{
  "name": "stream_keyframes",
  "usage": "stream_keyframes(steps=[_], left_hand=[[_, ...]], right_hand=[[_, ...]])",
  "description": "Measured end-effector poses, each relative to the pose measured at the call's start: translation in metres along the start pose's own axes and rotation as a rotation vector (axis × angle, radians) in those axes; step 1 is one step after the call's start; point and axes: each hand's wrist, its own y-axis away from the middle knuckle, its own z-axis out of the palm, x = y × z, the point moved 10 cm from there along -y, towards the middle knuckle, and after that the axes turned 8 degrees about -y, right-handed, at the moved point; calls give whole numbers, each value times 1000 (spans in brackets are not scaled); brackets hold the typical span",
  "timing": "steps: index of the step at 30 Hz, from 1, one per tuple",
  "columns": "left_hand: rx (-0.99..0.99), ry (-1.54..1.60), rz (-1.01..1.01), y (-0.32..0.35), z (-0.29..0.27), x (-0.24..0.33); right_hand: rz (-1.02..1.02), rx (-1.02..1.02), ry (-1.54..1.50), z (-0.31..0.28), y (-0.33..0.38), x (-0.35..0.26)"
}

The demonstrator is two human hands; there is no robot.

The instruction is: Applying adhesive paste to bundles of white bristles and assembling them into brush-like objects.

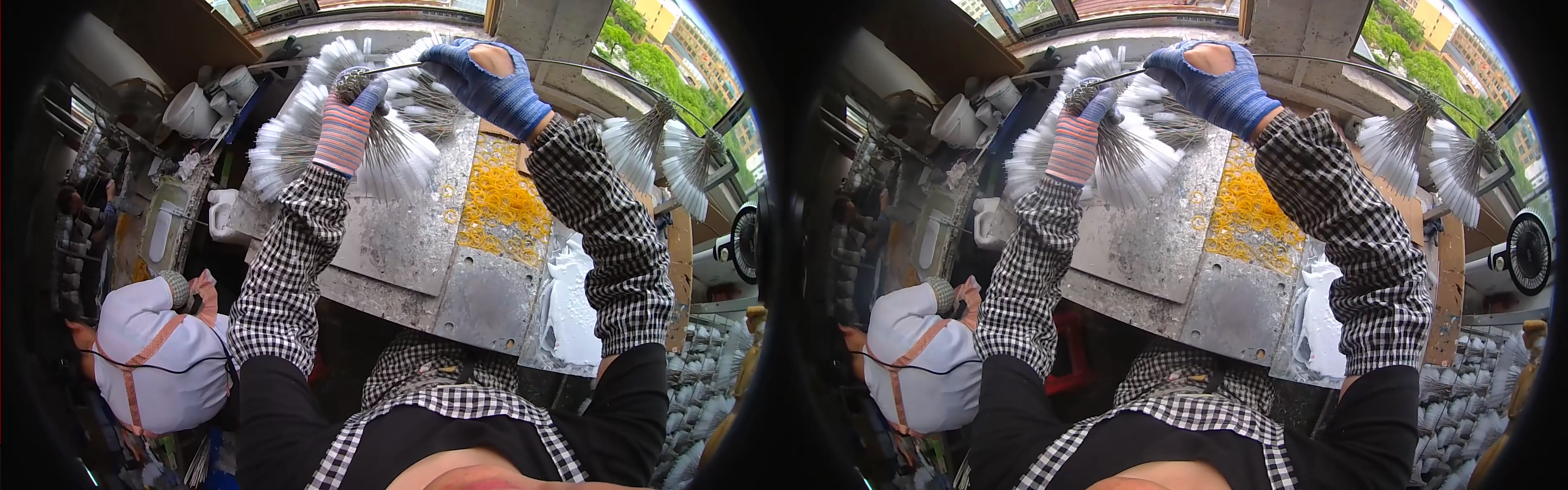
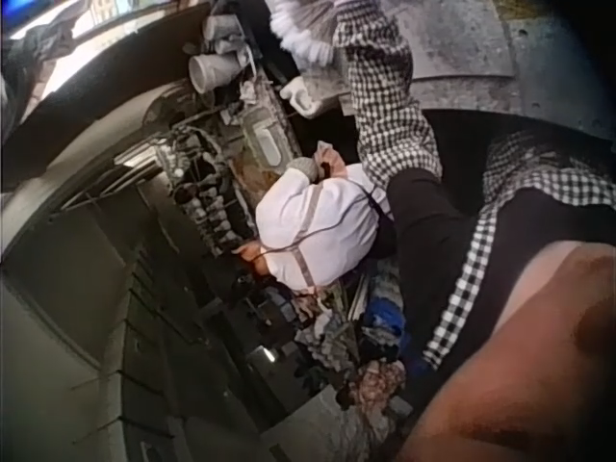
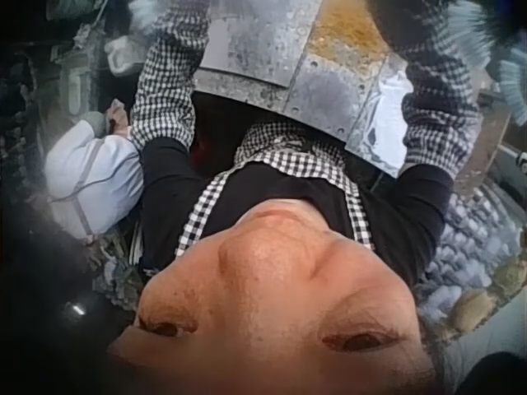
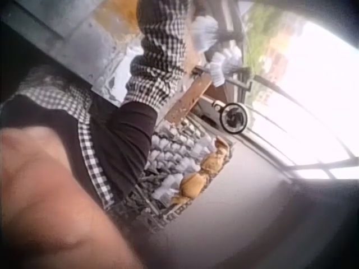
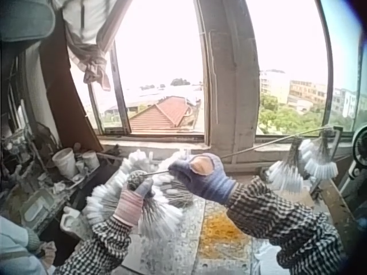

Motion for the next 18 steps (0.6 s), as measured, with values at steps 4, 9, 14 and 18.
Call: stream_keyframes(steps=[4,9,14,18], left_hand=[[-38,466,5,6,-1,-3],[-115,-71,87,20,25,27],[-108,-822,165,7,73,10],[-179,577,-75,-46,115,-42]], right_hand=[[-15,41,-42,-9,-2,-15],[-66,-5,-29,-20,-1,-28],[-33,22,-60,-26,11,-23],[169,-107,108,-36,14,13]])
